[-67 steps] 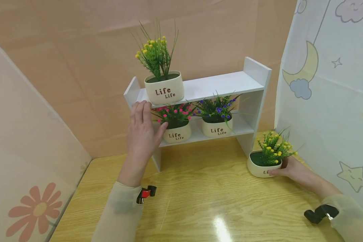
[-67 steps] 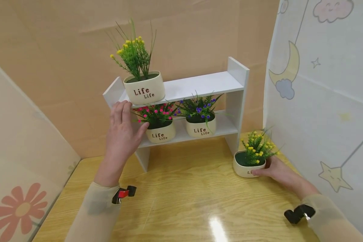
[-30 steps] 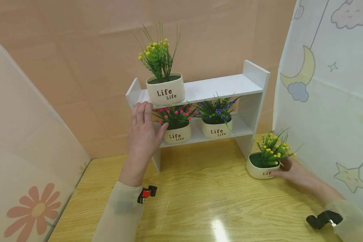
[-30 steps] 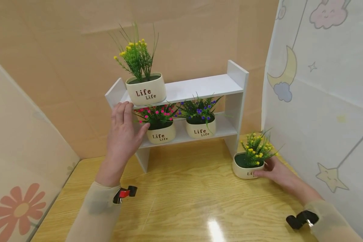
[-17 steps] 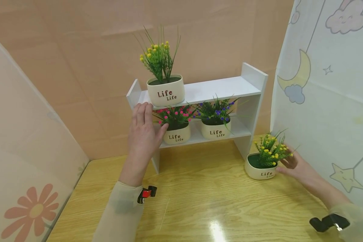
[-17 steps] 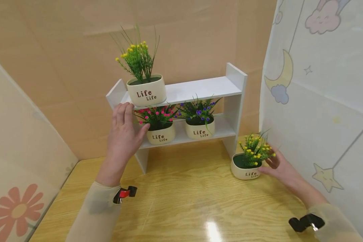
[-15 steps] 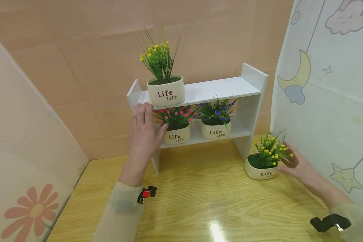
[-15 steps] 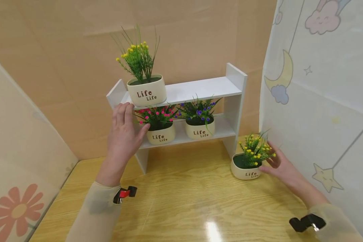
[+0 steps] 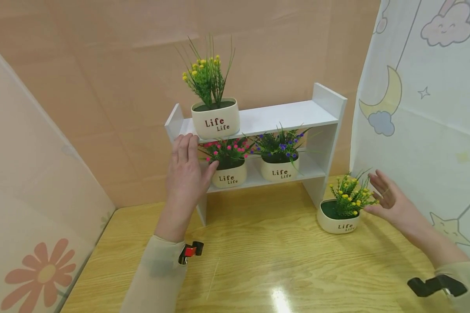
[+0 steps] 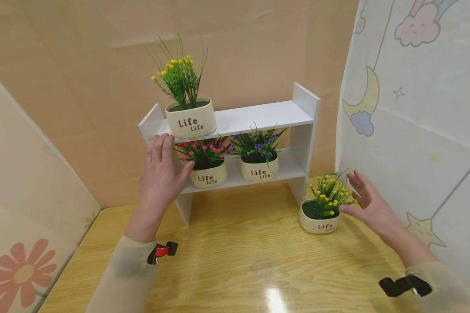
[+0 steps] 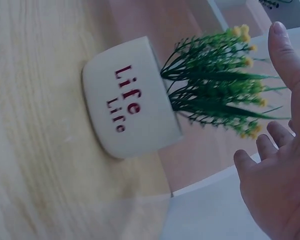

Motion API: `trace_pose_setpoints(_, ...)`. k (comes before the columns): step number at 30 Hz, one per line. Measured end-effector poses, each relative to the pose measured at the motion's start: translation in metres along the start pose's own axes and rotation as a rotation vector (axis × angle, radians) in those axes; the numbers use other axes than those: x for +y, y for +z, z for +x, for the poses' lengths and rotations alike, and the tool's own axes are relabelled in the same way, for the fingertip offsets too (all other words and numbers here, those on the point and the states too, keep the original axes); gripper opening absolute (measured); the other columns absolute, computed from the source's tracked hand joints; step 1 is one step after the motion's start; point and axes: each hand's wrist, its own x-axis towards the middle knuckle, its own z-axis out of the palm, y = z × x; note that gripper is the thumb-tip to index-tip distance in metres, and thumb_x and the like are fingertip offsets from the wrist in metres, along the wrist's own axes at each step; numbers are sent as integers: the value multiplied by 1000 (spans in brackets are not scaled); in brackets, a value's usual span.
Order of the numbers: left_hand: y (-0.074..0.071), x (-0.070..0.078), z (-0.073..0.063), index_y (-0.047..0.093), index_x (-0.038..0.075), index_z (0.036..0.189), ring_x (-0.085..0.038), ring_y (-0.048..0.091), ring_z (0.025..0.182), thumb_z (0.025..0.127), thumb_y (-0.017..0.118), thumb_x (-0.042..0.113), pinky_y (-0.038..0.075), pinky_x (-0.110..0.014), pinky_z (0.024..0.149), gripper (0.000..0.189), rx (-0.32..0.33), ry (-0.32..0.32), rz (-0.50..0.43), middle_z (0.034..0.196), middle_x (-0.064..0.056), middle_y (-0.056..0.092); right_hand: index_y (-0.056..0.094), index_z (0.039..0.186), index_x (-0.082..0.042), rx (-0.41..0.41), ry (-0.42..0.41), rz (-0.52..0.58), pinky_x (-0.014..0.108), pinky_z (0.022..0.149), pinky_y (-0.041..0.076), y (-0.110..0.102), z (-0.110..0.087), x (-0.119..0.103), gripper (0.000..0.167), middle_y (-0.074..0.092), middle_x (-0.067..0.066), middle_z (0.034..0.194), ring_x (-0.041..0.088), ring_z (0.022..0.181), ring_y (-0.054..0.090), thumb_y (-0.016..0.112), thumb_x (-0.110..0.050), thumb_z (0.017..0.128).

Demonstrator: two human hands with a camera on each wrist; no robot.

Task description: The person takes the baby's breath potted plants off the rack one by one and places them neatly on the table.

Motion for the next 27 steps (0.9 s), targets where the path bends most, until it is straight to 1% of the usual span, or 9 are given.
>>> trace_pose_setpoints(4, -1, 0, 0, 33, -6, 160, -42, 25, 160, 103, 81, 37, 13, -39, 137, 85, 1, 10, 11, 163, -24, 36, -9, 178, -24, 4, 0, -55, 6, 118, 28, -2, 3, -17, 103, -1, 4, 185, 7, 165, 14, 61, 8, 109)
trace_pose_setpoints(5, -1, 0, 0, 33, -6, 160, -42, 25, 160, 103, 81, 37, 13, -39, 137, 86, 0, 9, 13, 163, -24, 36, -8, 178, -25, 3, 0, -70, 6, 118, 27, -3, 4, -21, 103, -1, 3, 186, 8, 165, 14, 61, 8, 109)
trace_pose_setpoints(8, -1, 0, 0, 33, -5, 161, -41, 25, 160, 103, 80, 38, 13, -38, 137, 86, -7, 4, 13, 164, -23, 36, -7, 178, -26, 6, -8, -90, 6, 118, 28, -3, 9, -36, 104, 1, 0, 186, 7, 166, 14, 62, 9, 108)
trace_pose_setpoints(14, -2, 1, 0, 32, -4, 160, -41, 24, 160, 104, 80, 38, 14, -39, 137, 85, -13, -4, 14, 164, -23, 36, -2, 179, -26, 10, -16, -126, 5, 113, 35, -1, 18, -65, 105, 6, -4, 185, 6, 165, 18, 64, 10, 106)
trace_pose_setpoints(17, -3, 1, 0, 32, -3, 161, -41, 24, 161, 104, 79, 39, 14, -39, 137, 85, -25, -13, 19, 165, -22, 35, 1, 179, -26, 16, -24, -137, 6, 116, 34, 2, 24, -79, 105, 9, -4, 185, 7, 165, 21, 66, 11, 105)
trace_pose_setpoints(21, -4, 2, 0, 30, -2, 161, -40, 23, 162, 104, 79, 39, 15, -39, 136, 85, -38, -23, 25, 166, -21, 34, 5, 179, -27, 10, -55, -149, 6, 117, 30, 8, 33, -98, 108, 11, -3, 185, 8, 165, 22, 69, 12, 102)
trace_pose_setpoints(27, -4, 2, 0, 31, -2, 161, -40, 24, 162, 104, 79, 40, 16, -40, 136, 86, -41, -25, 36, 166, -22, 35, 10, 179, -28, -1, -90, -172, 5, 116, 30, 23, 47, -126, 110, 14, -4, 185, 11, 165, 23, 75, 10, 98)
